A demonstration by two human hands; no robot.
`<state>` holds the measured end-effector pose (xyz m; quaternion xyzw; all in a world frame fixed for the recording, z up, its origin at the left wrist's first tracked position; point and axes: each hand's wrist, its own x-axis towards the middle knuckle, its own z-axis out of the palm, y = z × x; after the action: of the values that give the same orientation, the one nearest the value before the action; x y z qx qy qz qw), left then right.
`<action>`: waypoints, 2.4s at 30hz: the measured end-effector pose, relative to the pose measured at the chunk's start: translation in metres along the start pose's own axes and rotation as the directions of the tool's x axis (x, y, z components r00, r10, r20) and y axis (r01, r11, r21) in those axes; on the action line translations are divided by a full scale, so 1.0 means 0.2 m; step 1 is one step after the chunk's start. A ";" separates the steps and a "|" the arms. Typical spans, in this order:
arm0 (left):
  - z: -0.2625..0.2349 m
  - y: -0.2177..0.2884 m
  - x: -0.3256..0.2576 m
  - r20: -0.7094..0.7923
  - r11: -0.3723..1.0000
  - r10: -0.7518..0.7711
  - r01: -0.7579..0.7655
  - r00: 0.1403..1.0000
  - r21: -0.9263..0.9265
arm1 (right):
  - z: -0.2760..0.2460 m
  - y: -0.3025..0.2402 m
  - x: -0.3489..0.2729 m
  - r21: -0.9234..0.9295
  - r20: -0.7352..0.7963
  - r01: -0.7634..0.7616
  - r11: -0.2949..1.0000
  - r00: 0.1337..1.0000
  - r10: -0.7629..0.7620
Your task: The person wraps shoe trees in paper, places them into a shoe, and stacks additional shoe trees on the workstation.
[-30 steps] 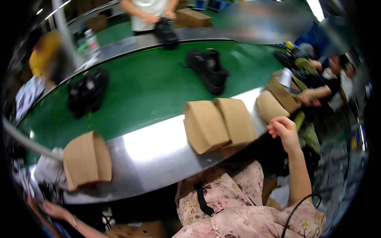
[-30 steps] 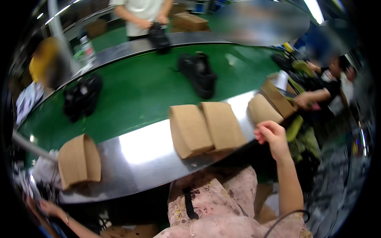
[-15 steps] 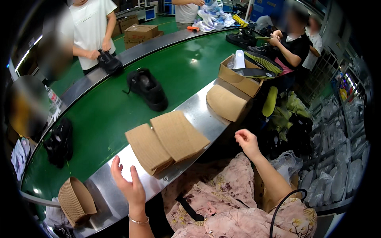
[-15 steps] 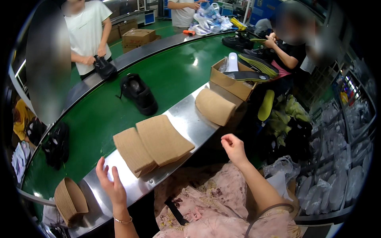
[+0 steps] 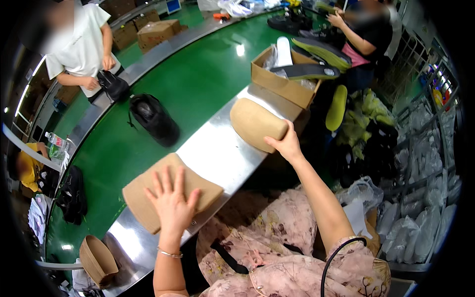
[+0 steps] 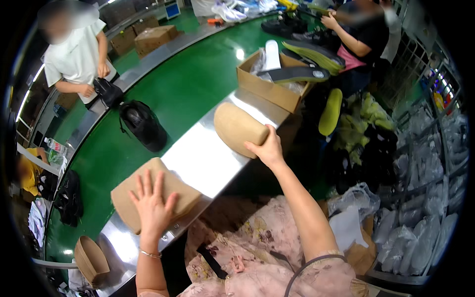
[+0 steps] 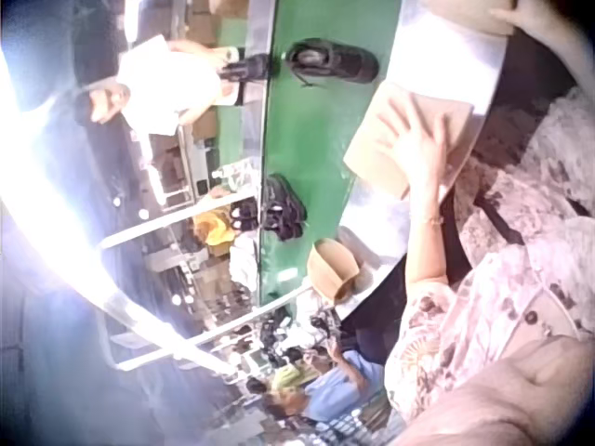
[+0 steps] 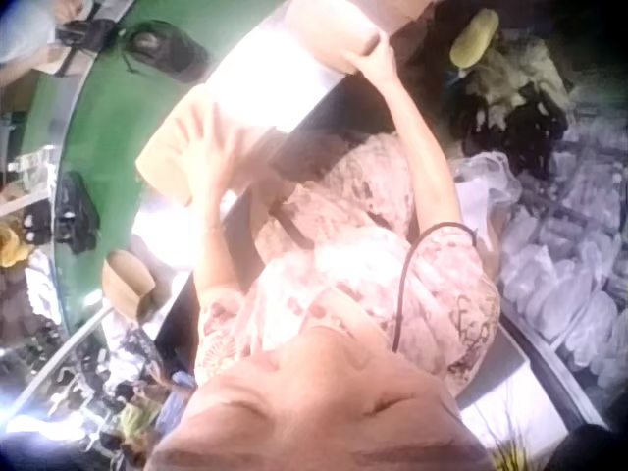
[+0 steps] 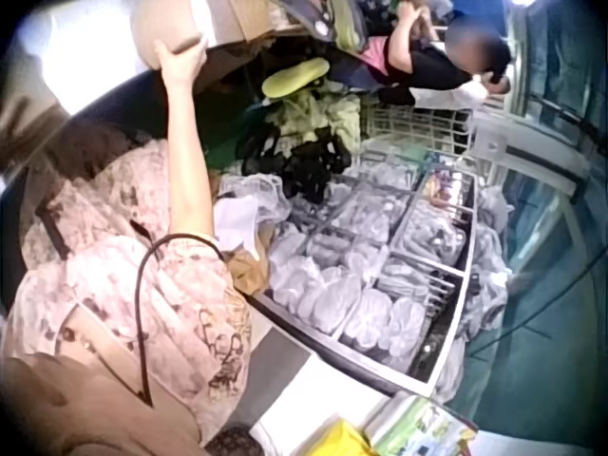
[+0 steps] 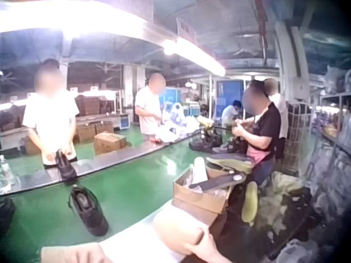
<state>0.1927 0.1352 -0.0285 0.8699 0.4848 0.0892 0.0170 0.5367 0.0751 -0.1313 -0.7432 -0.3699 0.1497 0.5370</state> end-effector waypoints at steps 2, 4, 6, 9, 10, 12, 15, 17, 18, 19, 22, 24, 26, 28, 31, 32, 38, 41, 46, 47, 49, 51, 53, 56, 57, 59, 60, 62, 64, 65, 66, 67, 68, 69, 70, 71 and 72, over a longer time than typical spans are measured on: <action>0.01 -0.09 -0.05 0.015 0.999 -0.018 0.017 1.000 0.029 | 0.07 -0.11 -0.09 -0.150 -0.040 0.019 0.989 0.999 -0.025; -0.02 -0.18 -0.12 0.002 0.996 -0.088 0.088 0.996 0.025 | 0.13 -0.24 -0.18 -0.213 0.044 0.048 0.976 0.998 -0.039; -0.02 -0.28 -0.19 -0.011 0.993 -0.116 0.116 0.993 0.020 | 0.20 -0.33 -0.28 -0.230 0.061 0.112 0.967 0.993 -0.100; -0.03 -0.45 -0.31 -0.016 0.987 -0.143 0.143 0.990 0.069 | 0.37 -0.37 -0.45 -0.219 0.083 0.164 0.962 0.985 -0.149; -0.04 -0.50 -0.34 -0.023 0.986 -0.146 0.148 0.989 0.079 | 0.43 -0.38 -0.50 -0.230 0.066 0.205 0.951 0.979 -0.195; -0.06 -0.55 -0.36 -0.010 0.987 -0.153 0.153 0.988 0.050 | 0.50 -0.40 -0.54 -0.226 0.026 0.172 0.959 0.985 -0.171; -0.09 -0.62 -0.36 0.024 0.996 -0.087 0.086 0.996 0.033 | 0.53 -0.41 -0.55 -0.213 0.004 0.176 0.961 0.984 -0.179; -0.10 -0.63 -0.35 0.040 0.997 -0.054 0.052 0.998 0.062 | 0.51 -0.41 -0.56 -0.167 0.101 0.172 0.971 0.983 -0.156; -0.10 -0.62 -0.34 -0.034 0.994 -0.031 0.034 0.999 0.101 | 0.48 -0.40 -0.55 -0.156 0.093 0.178 0.972 0.982 -0.165; -0.11 -0.58 -0.33 -0.109 0.990 -0.008 0.023 0.994 0.141 | 0.44 -0.40 -0.55 -0.143 0.088 0.187 0.972 0.980 -0.176; -0.18 -0.42 -0.30 -0.251 0.987 0.064 -0.024 0.966 0.158 | 0.26 -0.32 -0.50 -0.059 -0.017 0.315 0.947 0.948 -0.316; -0.23 -0.25 -0.29 -0.289 0.997 0.058 -0.039 0.956 0.072 | 0.15 -0.18 -0.48 -0.039 -0.031 0.266 0.963 0.963 -0.267; -0.16 -0.13 -0.28 -0.296 0.991 0.082 -0.109 0.952 -0.079 | 0.05 -0.06 -0.51 -0.090 -0.079 0.101 0.991 0.991 -0.108; -0.06 0.02 -0.22 -0.257 0.949 0.117 -0.184 0.959 -0.257 | 0.02 0.14 -0.59 0.035 -0.121 -0.030 0.999 0.992 0.034; 0.04 0.10 -0.19 -0.276 0.938 0.074 -0.161 0.958 -0.308 | 0.01 -0.06 -0.63 -0.030 0.052 0.099 0.995 0.994 -0.097; 0.06 0.09 -0.21 -0.303 0.940 0.073 -0.167 0.950 -0.296 | 0.05 -0.13 -0.63 -0.037 0.085 0.171 0.985 0.982 -0.167; -0.08 -0.18 -0.37 -0.530 0.995 -0.092 0.103 0.843 -0.008 | 0.23 -0.48 -0.58 0.062 0.262 0.259 0.964 0.928 -0.266; -0.14 -0.37 -0.48 -0.594 0.922 -0.266 0.381 0.759 0.073 | 0.30 -0.52 -0.59 0.034 0.211 0.314 0.949 0.926 -0.314; -0.11 -0.76 -0.59 -0.523 0.682 -0.620 0.731 0.585 0.009 | 0.39 -0.72 -0.73 0.178 0.136 0.724 0.667 0.653 -0.745; -0.10 -0.81 -0.60 -0.457 0.655 -0.696 0.751 0.553 -0.088 | 0.44 -0.78 -0.77 0.246 0.221 0.709 0.661 0.623 -0.750; -0.09 -0.87 -0.61 -0.356 0.638 -0.747 0.755 0.561 -0.150 | 0.61 -0.79 -0.88 0.347 0.443 0.499 0.794 0.659 -0.608; -0.09 -0.89 -0.60 -0.335 0.644 -0.744 0.754 0.578 -0.129 | 0.74 -0.80 -0.93 0.305 0.530 0.467 0.830 0.641 -0.555; -0.11 -0.83 -0.58 -0.395 0.658 -0.698 0.753 0.598 -0.023 | 0.85 -0.82 -0.95 0.256 0.694 0.256 0.932 0.622 -0.361; -0.08 -0.84 -0.59 -0.291 0.689 -0.710 0.718 0.641 -0.101 | 1.03 -0.80 -0.95 0.213 0.830 -0.105 0.971 0.544 -0.123; -0.09 -0.81 -0.60 -0.306 0.698 -0.708 0.697 0.637 -0.166 | 1.03 -0.80 -0.97 0.285 0.851 -0.170 0.943 0.497 -0.167; -0.05 -0.86 -0.68 -0.342 0.716 -0.696 0.647 0.631 -0.263 | 1.02 -0.88 -1.09 0.303 0.732 0.162 0.939 0.592 -0.338; -0.04 -0.88 -0.71 -0.358 0.721 -0.693 0.621 0.626 -0.309 | 1.00 -0.93 -1.14 0.287 0.667 0.322 0.902 0.609 -0.429; -0.02 -0.93 -0.73 -0.344 0.728 -0.685 0.577 0.642 -0.371 | 0.99 -1.00 -1.20 0.263 0.562 0.494 0.828 0.619 -0.548; -0.02 -0.97 -0.75 -0.328 0.727 -0.679 0.538 0.657 -0.426 | 0.96 -1.07 -1.23 0.226 0.529 0.573 0.788 0.607 -0.593; -0.02 -0.99 -0.77 -0.317 0.724 -0.676 0.522 0.665 -0.451 | 0.96 -1.10 -1.22 0.208 0.494 0.658 0.724 0.568 -0.659; -0.02 -1.00 -0.78 -0.307 0.720 -0.674 0.505 0.672 -0.475 | 0.96 -1.13 -1.23 0.181 0.513 0.688 0.702 0.543 -0.665; -0.02 -1.02 -0.79 -0.305 0.723 -0.666 0.490 0.681 -0.486 | 0.95 -1.17 -1.23 0.153 0.527 0.721 0.676 0.519 -0.672; -0.01 -1.05 -0.80 -0.307 0.722 -0.658 0.459 0.688 -0.518 | 0.94 -1.21 -1.24 0.124 0.543 0.751 0.648 0.495 -0.678; 0.01 -1.08 -0.82 -0.309 0.718 -0.650 0.428 0.694 -0.548 | 0.94 -1.24 -1.25 0.114 0.533 0.779 0.616 0.475 -0.700; 0.00 -1.10 -0.83 -0.316 0.719 -0.639 0.399 0.701 -0.569 | 0.94 -1.28 -1.27 0.112 0.519 0.802 0.586 0.456 -0.723; -0.01 -1.10 -0.84 -0.297 0.675 -0.668 0.387 0.682 -0.628 | 0.94 -1.32 -1.29 0.109 0.506 0.824 0.555 0.435 -0.745; -0.01 -1.09 -0.82 -0.106 0.350 -0.720 0.227 0.685 -0.909 | 0.94 -1.36 -1.30 0.129 0.484 0.850 0.510 0.395 -0.781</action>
<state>-0.0749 0.1125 -0.0742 0.5011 0.6036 0.5210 0.3365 0.1362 0.0602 -0.0012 -0.4372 -0.8167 0.0214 0.3761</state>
